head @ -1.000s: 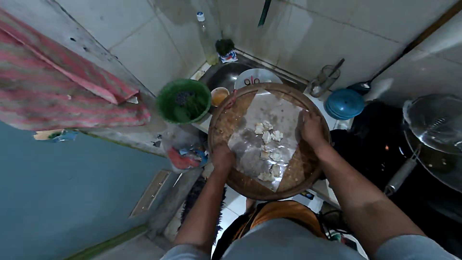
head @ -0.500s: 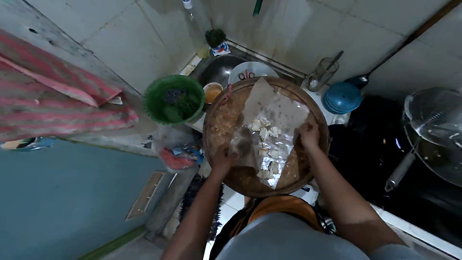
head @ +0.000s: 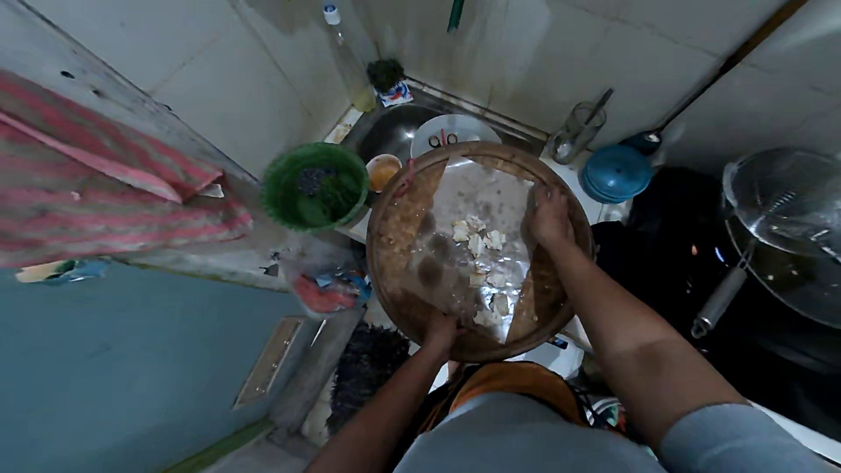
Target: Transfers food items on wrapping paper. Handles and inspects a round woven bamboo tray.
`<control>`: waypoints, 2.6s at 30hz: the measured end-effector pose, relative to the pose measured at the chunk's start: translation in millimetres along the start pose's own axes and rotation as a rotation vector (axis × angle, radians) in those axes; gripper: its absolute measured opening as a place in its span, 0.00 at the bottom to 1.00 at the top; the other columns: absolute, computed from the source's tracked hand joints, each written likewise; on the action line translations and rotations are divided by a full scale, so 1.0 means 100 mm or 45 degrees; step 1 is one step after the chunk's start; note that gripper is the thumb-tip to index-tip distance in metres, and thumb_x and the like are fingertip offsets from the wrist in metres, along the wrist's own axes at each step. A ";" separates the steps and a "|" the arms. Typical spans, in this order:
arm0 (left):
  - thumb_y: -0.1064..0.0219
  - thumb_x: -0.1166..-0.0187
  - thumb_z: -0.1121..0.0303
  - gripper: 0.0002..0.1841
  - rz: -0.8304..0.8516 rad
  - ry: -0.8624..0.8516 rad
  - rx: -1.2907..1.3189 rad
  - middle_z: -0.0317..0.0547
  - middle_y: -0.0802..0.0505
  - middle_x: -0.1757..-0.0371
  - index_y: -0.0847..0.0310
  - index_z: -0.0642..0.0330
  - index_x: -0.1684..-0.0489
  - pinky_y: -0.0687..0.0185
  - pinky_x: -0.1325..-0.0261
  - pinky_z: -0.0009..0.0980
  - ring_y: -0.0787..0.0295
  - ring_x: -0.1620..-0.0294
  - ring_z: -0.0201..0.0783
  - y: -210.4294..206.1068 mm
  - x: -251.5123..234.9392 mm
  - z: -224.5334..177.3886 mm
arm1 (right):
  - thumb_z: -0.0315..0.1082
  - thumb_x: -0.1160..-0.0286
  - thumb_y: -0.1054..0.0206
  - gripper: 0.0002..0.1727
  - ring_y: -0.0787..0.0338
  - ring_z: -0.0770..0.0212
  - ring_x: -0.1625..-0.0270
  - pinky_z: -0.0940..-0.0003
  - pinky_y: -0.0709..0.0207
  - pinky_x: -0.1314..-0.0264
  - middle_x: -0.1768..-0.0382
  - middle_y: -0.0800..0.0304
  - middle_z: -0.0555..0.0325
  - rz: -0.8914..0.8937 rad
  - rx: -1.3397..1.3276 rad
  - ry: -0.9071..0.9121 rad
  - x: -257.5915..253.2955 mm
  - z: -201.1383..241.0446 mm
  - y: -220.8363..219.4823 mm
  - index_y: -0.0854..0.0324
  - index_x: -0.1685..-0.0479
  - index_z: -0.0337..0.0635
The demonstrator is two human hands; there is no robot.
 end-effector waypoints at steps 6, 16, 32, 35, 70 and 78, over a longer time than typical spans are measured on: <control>0.49 0.08 0.74 0.24 -0.150 -0.038 0.087 0.66 0.22 0.28 0.45 0.66 0.15 0.11 0.46 0.43 0.13 0.39 0.52 0.14 0.04 -0.18 | 0.32 0.18 0.35 0.34 0.30 0.27 0.18 0.35 0.30 0.21 0.15 0.38 0.28 0.122 0.171 0.016 -0.12 0.03 -0.06 0.38 0.11 0.38; 0.55 0.03 0.64 0.23 -0.237 -0.013 0.183 0.68 0.24 0.26 0.42 0.65 0.15 0.17 0.39 0.49 0.19 0.34 0.56 0.12 -0.02 -0.11 | 0.41 0.21 0.27 0.35 0.32 0.23 0.19 0.31 0.32 0.22 0.21 0.33 0.23 0.056 0.123 -0.051 -0.11 0.01 -0.01 0.30 0.20 0.29; 0.60 0.03 0.59 0.25 -0.277 -0.170 0.065 0.67 0.21 0.32 0.40 0.67 0.16 0.18 0.38 0.48 0.18 0.37 0.53 0.31 -0.10 -0.25 | 0.31 0.26 0.27 0.22 0.15 0.27 0.35 0.27 0.26 0.33 0.41 0.15 0.25 0.207 -0.149 -0.062 -0.15 -0.14 0.08 0.20 0.36 0.26; 0.59 0.03 0.64 0.23 -0.313 -0.270 -0.081 0.65 0.19 0.37 0.39 0.70 0.18 0.22 0.39 0.40 0.19 0.43 0.47 0.46 -0.17 -0.48 | 0.25 0.26 0.29 0.25 0.16 0.35 0.39 0.36 0.23 0.36 0.39 0.18 0.27 0.466 -0.556 -0.288 -0.05 -0.39 0.00 0.28 0.31 0.28; 0.57 0.12 0.35 0.35 -0.275 -0.313 0.273 0.54 0.13 0.35 0.32 0.51 0.18 0.17 0.41 0.49 0.14 0.40 0.46 0.56 -0.28 -0.77 | 0.29 0.11 0.45 0.21 0.11 0.64 0.59 0.69 0.15 0.57 0.51 0.14 0.54 0.477 -1.507 -0.721 0.91 -0.74 -0.08 0.32 0.21 0.44; 0.56 0.10 0.40 0.29 -0.152 -0.476 0.420 0.40 0.10 0.44 0.33 0.47 0.21 0.11 0.47 0.37 0.11 0.48 0.33 0.65 -0.07 -0.88 | 0.25 0.12 0.45 0.19 0.09 0.63 0.53 0.66 0.12 0.49 0.49 0.12 0.53 0.383 -1.643 -0.627 1.23 -0.63 0.04 0.27 0.25 0.39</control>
Point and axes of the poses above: each hand's wrist, its own x-axis away from the middle knuckle, its own y-axis out of the back of the hand, z = x × y, the point moved 8 cm from there along -x, towards the middle knuckle
